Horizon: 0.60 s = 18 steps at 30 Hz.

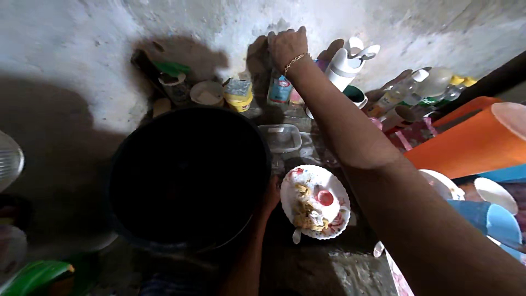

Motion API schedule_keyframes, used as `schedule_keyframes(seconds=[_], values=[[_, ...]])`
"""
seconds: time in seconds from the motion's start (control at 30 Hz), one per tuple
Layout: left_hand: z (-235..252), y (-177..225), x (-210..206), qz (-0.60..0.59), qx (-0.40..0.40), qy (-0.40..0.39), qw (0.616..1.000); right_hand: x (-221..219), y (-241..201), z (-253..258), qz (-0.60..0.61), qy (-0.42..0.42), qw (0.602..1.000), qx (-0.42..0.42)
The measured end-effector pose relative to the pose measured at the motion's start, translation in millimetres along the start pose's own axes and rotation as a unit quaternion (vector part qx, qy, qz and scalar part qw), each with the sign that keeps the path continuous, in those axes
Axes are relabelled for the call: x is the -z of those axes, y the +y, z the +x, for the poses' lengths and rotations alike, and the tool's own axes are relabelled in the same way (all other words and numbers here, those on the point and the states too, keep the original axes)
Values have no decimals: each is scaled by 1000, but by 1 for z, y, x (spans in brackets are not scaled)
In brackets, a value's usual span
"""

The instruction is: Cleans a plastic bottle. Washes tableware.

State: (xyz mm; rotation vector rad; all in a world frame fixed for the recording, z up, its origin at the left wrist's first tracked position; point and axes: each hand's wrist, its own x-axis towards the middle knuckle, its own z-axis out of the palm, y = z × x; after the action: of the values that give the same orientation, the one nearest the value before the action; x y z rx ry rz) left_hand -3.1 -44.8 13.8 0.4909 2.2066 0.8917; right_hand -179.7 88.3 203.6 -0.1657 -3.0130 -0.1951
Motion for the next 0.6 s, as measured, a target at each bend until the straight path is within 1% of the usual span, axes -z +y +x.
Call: schedule_keyframes(seconds=[0.17,0.3,0.43,0.5,0.53,0.6], values=[[-1,0,1,-6,10,-5,1000,14,-15,18,-16,-77,996,-47],[-2,3,4,-17,11,-10,1000,15,-25,28,-79,-88,992,-35],[1,1,1,5,11,-8,1000,12,-30,34,-93,-99,989,-54],[1,0,1,8,11,-7,1000,8,-34,32,-87,-84,991,-54],[0,1,1,5,8,-5,1000,1,-34,27,-68,-54,996,-33],[-1,3,3,-11,5,0,1000,-18,-39,5,17,40,998,50]])
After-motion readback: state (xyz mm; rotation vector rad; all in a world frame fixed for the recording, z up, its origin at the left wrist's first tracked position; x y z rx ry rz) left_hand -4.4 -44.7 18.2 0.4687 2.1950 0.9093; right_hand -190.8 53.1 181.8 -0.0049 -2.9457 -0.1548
